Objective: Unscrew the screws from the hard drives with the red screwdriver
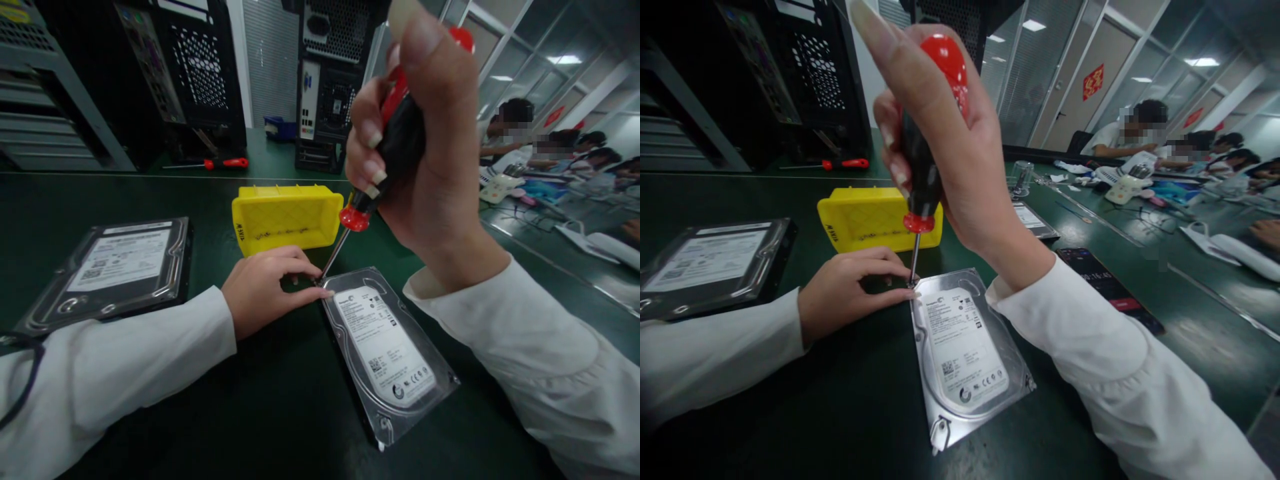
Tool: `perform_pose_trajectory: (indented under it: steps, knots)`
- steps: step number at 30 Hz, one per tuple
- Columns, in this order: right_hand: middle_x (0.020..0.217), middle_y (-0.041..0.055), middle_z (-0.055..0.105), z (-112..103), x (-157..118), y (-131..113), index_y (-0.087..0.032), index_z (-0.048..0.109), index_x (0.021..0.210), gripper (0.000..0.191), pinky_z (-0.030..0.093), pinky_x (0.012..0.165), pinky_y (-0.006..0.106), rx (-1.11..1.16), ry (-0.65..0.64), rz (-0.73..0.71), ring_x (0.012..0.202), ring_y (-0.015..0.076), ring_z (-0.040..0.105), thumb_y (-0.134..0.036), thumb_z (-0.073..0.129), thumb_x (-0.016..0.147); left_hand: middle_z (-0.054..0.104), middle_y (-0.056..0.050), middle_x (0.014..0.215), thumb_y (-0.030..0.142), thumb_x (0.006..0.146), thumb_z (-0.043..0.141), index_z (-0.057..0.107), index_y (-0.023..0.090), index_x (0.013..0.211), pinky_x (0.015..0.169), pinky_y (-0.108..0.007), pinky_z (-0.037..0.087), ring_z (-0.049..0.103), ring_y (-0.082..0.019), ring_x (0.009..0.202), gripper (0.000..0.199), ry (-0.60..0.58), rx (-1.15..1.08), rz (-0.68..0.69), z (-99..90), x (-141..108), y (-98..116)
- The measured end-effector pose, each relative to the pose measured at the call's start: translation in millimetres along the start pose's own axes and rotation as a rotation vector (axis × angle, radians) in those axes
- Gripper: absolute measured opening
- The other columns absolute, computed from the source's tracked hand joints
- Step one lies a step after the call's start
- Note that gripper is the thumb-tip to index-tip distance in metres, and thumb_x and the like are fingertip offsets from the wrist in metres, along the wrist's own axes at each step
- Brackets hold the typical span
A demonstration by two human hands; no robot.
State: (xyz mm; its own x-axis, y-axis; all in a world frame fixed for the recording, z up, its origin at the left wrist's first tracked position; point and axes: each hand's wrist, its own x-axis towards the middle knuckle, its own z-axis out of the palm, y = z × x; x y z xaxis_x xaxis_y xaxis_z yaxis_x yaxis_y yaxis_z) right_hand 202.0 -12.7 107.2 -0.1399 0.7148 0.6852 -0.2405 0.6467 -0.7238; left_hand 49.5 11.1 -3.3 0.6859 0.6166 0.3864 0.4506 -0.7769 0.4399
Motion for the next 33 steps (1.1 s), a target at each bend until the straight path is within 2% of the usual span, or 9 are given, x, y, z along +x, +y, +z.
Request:
perform_pose_trajectory:
  steps: [5,8,10,14,18,22,25,28,33]
  knots:
    - [0.059,-0.0038,0.041,0,-2,-12,-0.019,0.040,0.075,0.035,0.036,0.047,0.020,-0.075,-0.065,0.077,0.048,0.0080,0.041,-0.049,0.031,0.089,0.064,-0.006,0.107,0.056,0.063,0.071,0.063,0.019,0.107,0.084,-0.034,0.047,0.059,-0.023,0.096,0.059,0.002,-0.024,0.070,-0.8,-1,7]
    - [0.069,0.0002,0.043,0,-4,-16,-0.015,0.047,0.088,0.049,0.038,0.054,0.023,-0.085,-0.164,0.076,0.056,0.0103,0.045,-0.033,0.003,0.095,0.064,-0.006,0.111,0.054,0.061,0.073,0.061,0.019,0.109,0.088,-0.037,0.046,0.059,-0.024,0.101,0.061,-0.041,-0.035,0.079,-0.4,-1,6]
    - [0.071,0.0008,0.044,-1,-5,-15,-0.012,0.049,0.093,0.052,0.040,0.057,0.024,-0.056,-0.174,0.035,0.056,0.0097,0.045,-0.021,-0.002,0.094,0.065,-0.006,0.111,0.052,0.063,0.073,0.061,0.020,0.108,0.087,-0.037,0.047,0.059,-0.024,0.100,0.057,-0.059,-0.044,0.072,-0.4,-1,6]
    - [0.084,0.0020,0.051,-3,-2,-8,-0.012,0.053,0.089,0.034,0.049,0.070,0.025,-0.014,-0.070,0.047,0.068,0.0100,0.055,-0.027,0.023,0.094,0.065,-0.005,0.110,0.050,0.063,0.074,0.061,0.020,0.109,0.087,-0.037,0.047,0.059,-0.023,0.099,0.057,-0.085,-0.057,0.058,-1.3,-1,6]
    - [0.087,0.0006,0.055,-5,4,0,-0.017,0.055,0.077,0.020,0.053,0.083,0.031,0.032,0.092,-0.011,0.076,0.0115,0.058,-0.036,0.055,0.079,0.065,-0.006,0.105,0.051,0.064,0.073,0.061,0.020,0.110,0.085,-0.038,0.048,0.060,-0.023,0.095,0.057,-0.110,-0.061,0.030,-2.1,-1,7]
    - [0.076,-0.0006,0.056,-4,7,1,-0.018,0.050,0.074,0.012,0.053,0.060,0.027,0.053,0.099,0.032,0.057,0.0084,0.056,-0.028,0.047,0.082,0.064,-0.006,0.102,0.053,0.063,0.073,0.061,0.022,0.111,0.082,-0.037,0.048,0.060,-0.023,0.091,0.059,-0.124,-0.050,-0.004,-2.6,-1,7]
    - [0.060,-0.0034,0.049,-2,6,-2,-0.019,0.045,0.074,0.015,0.038,0.041,0.019,0.050,0.027,0.065,0.043,0.0058,0.044,-0.024,0.039,0.087,0.064,-0.007,0.101,0.054,0.064,0.072,0.061,0.021,0.111,0.083,-0.037,0.048,0.060,-0.023,0.090,0.059,-0.124,-0.052,-0.007,-2.7,-1,7]
    - [0.055,-0.0048,0.043,-2,5,-4,-0.019,0.042,0.077,0.017,0.031,0.041,0.017,0.049,0.005,0.071,0.042,0.0055,0.039,-0.029,0.037,0.089,0.064,-0.006,0.102,0.053,0.064,0.073,0.061,0.021,0.111,0.083,-0.036,0.048,0.060,-0.023,0.092,0.058,-0.122,-0.062,0.007,-2.6,-1,8]
    - [0.063,-0.0002,0.044,-5,4,-5,-0.015,0.049,0.088,0.040,0.036,0.048,0.022,0.054,-0.106,0.033,0.050,0.0093,0.042,-0.043,0.020,0.091,0.064,-0.006,0.104,0.051,0.065,0.073,0.061,0.020,0.111,0.083,-0.035,0.048,0.059,-0.022,0.094,0.057,-0.117,-0.071,0.023,-2.4,-1,8]
